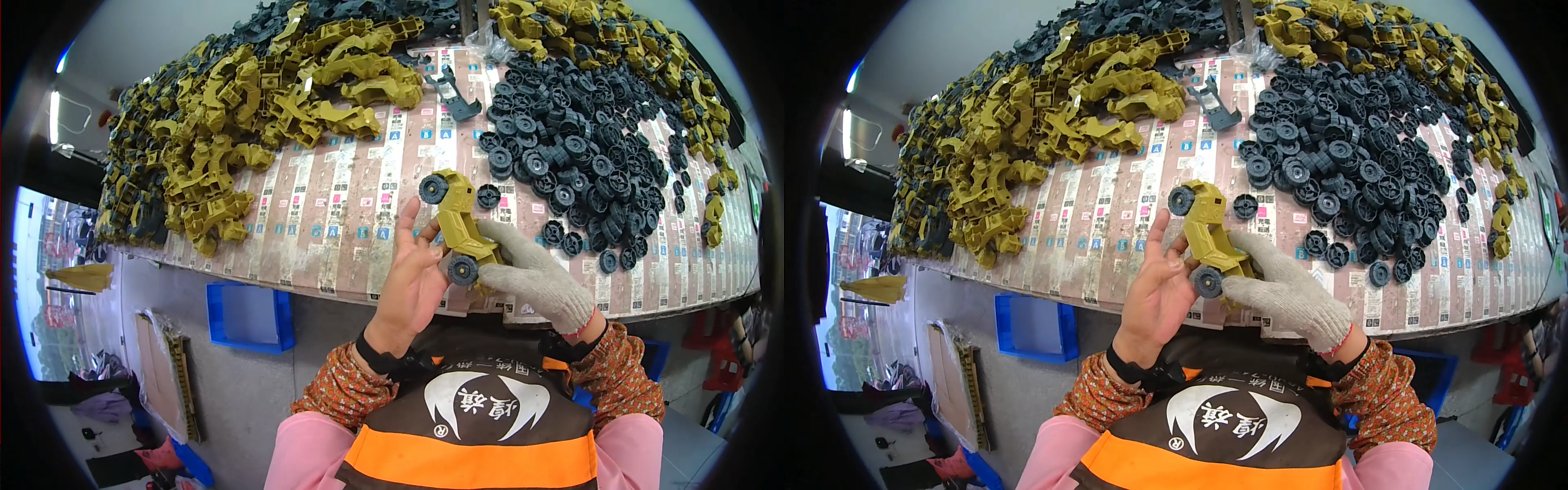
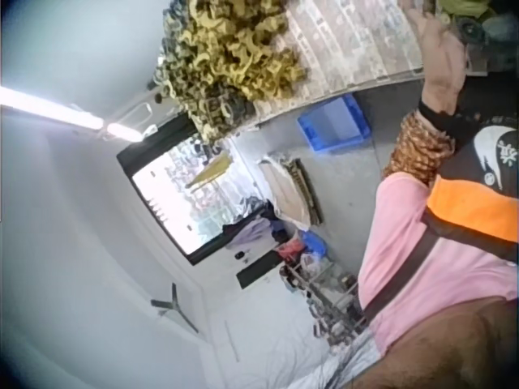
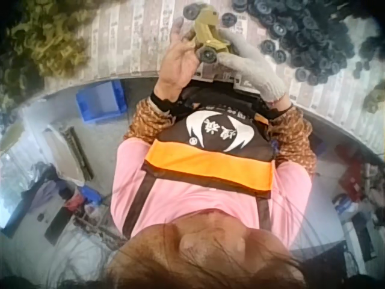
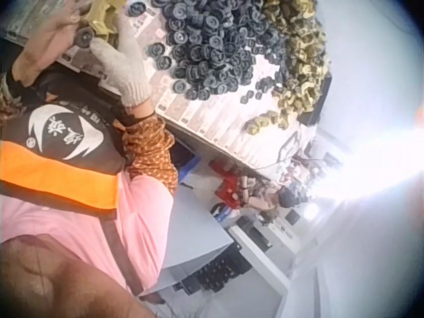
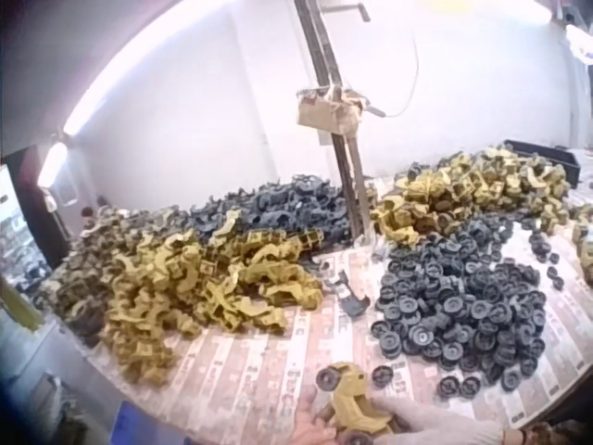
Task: The person sits at a table covered with yellow plastic housings and black circular inserts. They pick up a yellow housing and a black insert, then press the insert into the housing. The person repeats this process, handling the parts one at a time and placing the assembled units on the table.
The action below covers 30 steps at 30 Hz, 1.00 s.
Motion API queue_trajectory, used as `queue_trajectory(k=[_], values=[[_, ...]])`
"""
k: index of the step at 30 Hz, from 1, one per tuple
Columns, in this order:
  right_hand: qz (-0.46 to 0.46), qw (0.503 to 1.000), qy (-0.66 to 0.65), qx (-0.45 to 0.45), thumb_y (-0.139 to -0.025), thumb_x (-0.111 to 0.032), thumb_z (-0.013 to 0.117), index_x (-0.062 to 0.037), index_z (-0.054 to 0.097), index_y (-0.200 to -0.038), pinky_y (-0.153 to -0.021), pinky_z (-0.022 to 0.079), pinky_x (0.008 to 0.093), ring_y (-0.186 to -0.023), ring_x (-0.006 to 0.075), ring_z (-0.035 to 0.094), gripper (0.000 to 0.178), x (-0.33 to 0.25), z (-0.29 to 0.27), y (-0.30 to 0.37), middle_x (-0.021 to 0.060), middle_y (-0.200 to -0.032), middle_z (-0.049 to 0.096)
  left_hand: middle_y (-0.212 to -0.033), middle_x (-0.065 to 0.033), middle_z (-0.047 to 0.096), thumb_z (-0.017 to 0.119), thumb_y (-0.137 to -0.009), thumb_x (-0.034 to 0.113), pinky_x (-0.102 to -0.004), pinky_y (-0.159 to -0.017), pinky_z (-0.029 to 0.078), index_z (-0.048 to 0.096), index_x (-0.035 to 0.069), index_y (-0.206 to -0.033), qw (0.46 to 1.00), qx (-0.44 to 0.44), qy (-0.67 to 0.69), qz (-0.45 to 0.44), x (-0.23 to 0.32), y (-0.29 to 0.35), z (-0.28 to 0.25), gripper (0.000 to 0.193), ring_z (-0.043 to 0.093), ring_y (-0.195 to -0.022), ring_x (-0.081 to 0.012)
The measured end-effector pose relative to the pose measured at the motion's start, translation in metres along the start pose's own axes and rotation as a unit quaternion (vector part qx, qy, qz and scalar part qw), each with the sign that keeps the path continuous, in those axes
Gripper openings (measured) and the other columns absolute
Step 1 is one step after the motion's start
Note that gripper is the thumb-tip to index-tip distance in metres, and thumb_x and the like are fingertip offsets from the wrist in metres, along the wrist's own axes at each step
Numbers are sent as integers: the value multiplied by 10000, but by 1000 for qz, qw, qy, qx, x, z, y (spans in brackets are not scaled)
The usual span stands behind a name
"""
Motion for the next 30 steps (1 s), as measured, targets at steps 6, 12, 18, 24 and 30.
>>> queue_trajectory(k=[6,12,18,24,30], values=[[25,999,7,30,-1002,-253,692,11,510,-1545,-855,559,300,-1002,161,672,630,-15,-25,14,119,-1225,686,-1469,-111,528,628,-1026,156,-516,-1120,485,295,215,-1658,999,-15,-40,-28,16,4,-9,717,535,-1362,-271],[61,991,-11,120,-997,-257,655,7,620,-1410,-641,602,279,-883,155,729,491,-93,-79,3,103,-1091,716,-1273,-47,634,632,-1022,162,-389,-970,530,470,157,-1536,994,78,-82,11,41,13,-60,539,629,-1186,-217],[-237,889,296,256,-1038,-308,604,-7,676,-1285,-688,581,288,-894,154,709,396,-175,-223,-39,84,-1145,733,-1138,-12,624,637,-1020,169,-373,-872,515,512,160,-1476,979,177,-98,35,65,20,-94,473,639,-1051,-178],[-301,871,-145,361,-1130,-276,561,-30,566,-1332,-849,574,357,-929,232,648,318,-263,-283,-86,83,-1075,623,-1166,-2,661,654,-1021,174,-351,-887,481,571,164,-1430,966,206,-139,73,114,34,-111,417,640,-1071,-160],[-197,929,77,305,-1065,-312,681,-28,575,-1430,-691,526,279,-869,118,640,474,-183,-231,-80,49,-1124,656,-1185,-9,653,642,-1045,273,-339,-925,461,593,170,-1380,878,261,-376,141,180,-18,-114,354,604,-1088,-142]])
Point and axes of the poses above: each hand's wrist, its own y-axis away from the middle knuckle, its own z-axis out of the palm, x = y × z, the point moved 2 cm from there along -y, towards the middle knuckle
